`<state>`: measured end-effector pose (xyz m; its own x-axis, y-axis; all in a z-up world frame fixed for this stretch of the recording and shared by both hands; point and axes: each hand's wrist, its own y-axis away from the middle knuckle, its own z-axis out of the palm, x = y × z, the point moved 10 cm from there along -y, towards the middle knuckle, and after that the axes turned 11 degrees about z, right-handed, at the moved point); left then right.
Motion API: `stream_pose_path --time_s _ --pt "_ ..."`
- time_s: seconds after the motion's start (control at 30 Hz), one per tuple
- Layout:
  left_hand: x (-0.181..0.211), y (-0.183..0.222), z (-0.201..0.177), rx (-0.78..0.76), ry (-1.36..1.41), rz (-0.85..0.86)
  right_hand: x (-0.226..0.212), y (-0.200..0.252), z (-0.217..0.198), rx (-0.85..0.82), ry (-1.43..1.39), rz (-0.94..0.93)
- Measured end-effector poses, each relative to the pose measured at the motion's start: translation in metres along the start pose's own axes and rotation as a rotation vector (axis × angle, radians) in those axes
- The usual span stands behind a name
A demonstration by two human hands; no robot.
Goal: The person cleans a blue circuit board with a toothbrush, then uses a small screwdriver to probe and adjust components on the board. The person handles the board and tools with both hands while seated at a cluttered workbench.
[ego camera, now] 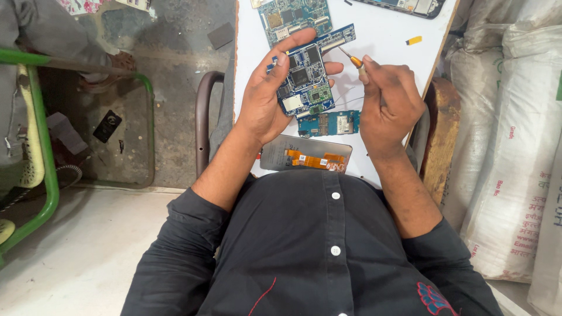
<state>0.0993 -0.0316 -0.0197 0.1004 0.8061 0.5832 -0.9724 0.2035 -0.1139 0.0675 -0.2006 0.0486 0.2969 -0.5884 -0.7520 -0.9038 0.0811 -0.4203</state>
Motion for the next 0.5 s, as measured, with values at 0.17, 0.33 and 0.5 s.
stream_pose_path --time_s 0.17,0.33,0.5 --pt "0.0 0.0 0.001 -0.013 0.015 0.02 -0.01 0.001 0.002 -0.001 0.086 -0.071" --pt "-0.002 0.002 0.001 -0.03 0.007 0.009 -0.013 0.002 0.002 0.0 0.156 -0.11" --pt "-0.001 0.002 0.003 -0.052 0.022 0.012 -0.011 0.004 -0.001 0.049 0.192 -0.104"
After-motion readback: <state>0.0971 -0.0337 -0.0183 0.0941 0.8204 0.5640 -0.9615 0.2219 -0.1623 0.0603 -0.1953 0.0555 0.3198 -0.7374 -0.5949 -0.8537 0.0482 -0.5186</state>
